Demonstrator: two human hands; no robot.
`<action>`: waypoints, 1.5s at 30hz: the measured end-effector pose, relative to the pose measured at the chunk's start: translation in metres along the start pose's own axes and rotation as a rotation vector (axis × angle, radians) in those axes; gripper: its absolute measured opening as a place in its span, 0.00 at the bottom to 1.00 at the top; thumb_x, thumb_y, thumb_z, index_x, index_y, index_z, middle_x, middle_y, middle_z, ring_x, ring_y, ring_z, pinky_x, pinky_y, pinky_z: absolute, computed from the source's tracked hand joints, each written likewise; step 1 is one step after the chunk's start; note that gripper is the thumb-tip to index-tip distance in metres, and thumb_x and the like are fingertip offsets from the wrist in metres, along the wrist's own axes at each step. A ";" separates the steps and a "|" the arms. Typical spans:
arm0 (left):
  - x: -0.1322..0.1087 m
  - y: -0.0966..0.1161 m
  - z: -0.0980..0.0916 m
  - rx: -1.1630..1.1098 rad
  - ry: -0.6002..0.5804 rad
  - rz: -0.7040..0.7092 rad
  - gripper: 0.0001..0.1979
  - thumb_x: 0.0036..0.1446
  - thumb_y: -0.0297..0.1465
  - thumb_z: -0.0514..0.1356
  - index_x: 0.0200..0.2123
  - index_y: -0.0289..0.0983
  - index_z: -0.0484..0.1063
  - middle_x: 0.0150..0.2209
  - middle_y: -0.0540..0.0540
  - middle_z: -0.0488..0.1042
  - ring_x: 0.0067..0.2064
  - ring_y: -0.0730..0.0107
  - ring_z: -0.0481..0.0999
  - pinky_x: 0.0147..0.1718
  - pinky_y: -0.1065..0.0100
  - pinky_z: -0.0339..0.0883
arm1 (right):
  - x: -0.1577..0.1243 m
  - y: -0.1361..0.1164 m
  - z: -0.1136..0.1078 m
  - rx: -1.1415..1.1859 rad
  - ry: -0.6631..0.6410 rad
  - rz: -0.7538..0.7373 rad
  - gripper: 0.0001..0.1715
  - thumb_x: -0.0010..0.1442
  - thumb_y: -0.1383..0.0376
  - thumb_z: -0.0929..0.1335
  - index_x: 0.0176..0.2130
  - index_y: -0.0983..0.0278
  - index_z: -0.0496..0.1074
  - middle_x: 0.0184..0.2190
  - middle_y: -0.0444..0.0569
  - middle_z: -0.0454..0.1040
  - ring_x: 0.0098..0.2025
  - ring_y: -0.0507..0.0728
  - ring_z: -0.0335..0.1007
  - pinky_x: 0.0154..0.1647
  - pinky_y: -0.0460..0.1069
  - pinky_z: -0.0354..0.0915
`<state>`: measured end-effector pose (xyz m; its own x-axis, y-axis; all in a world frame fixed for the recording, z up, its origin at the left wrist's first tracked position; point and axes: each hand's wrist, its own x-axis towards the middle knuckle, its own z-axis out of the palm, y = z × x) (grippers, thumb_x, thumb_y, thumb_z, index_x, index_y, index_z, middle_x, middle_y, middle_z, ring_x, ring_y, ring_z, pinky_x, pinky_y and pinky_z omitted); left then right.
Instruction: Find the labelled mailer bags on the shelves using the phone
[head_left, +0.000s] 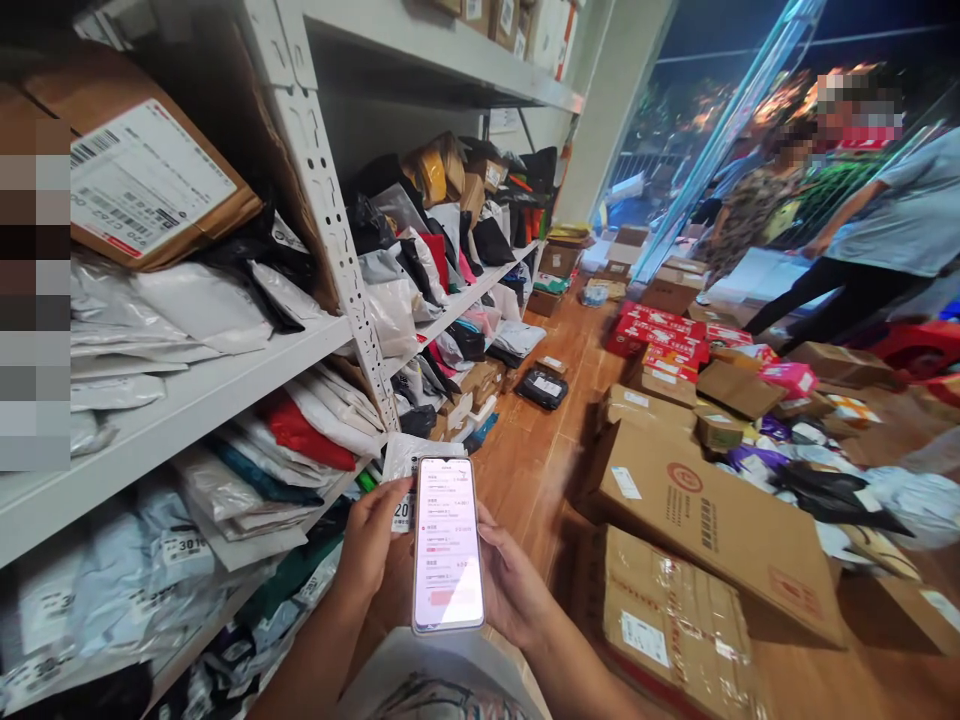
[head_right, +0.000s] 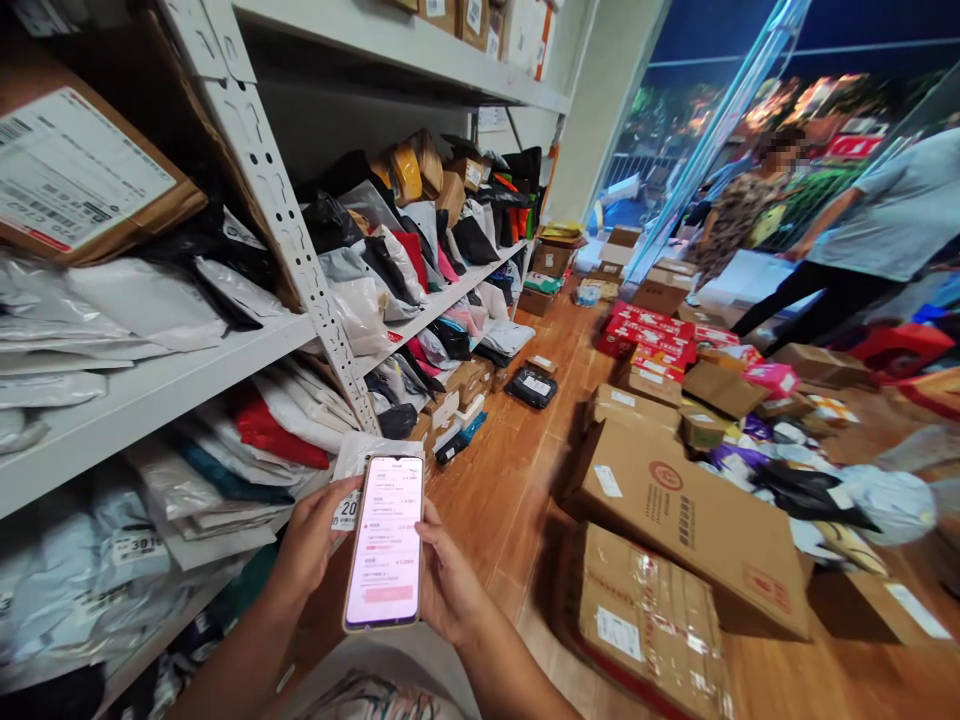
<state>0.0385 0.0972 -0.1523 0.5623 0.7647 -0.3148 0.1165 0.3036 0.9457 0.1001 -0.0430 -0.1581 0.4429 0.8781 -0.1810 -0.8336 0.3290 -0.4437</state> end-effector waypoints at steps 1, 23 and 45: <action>-0.002 0.001 0.001 -0.003 -0.004 0.004 0.22 0.36 0.44 0.64 0.31 0.33 0.76 0.37 0.40 0.78 0.44 0.52 0.73 0.32 0.64 0.68 | 0.000 0.002 0.000 -0.019 0.014 -0.013 0.21 0.49 0.62 0.69 0.44 0.61 0.68 0.38 0.44 0.77 0.40 0.57 0.71 0.44 0.51 0.64; -0.028 -0.003 -0.054 -0.135 0.189 0.107 0.22 0.40 0.39 0.66 0.42 0.40 0.74 0.46 0.48 0.76 0.53 0.57 0.69 0.55 0.59 0.59 | -0.013 -0.006 0.005 -0.206 -0.015 -0.016 0.47 0.35 0.74 0.72 0.54 0.59 0.56 0.41 0.47 0.75 0.34 0.56 0.72 0.32 0.47 0.64; -0.039 0.002 -0.057 -0.044 0.132 0.241 0.28 0.44 0.38 0.66 0.50 0.40 0.68 0.53 0.45 0.71 0.54 0.58 0.69 0.53 0.61 0.64 | -0.026 -0.006 -0.002 -0.456 -0.070 -0.044 0.59 0.43 0.66 0.75 0.63 0.53 0.41 0.57 0.53 0.64 0.53 0.64 0.65 0.49 0.58 0.64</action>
<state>-0.0304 0.1003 -0.1426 0.4573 0.8846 -0.0917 -0.0452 0.1262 0.9910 0.0941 -0.0686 -0.1531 0.4378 0.8934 -0.1006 -0.5777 0.1938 -0.7929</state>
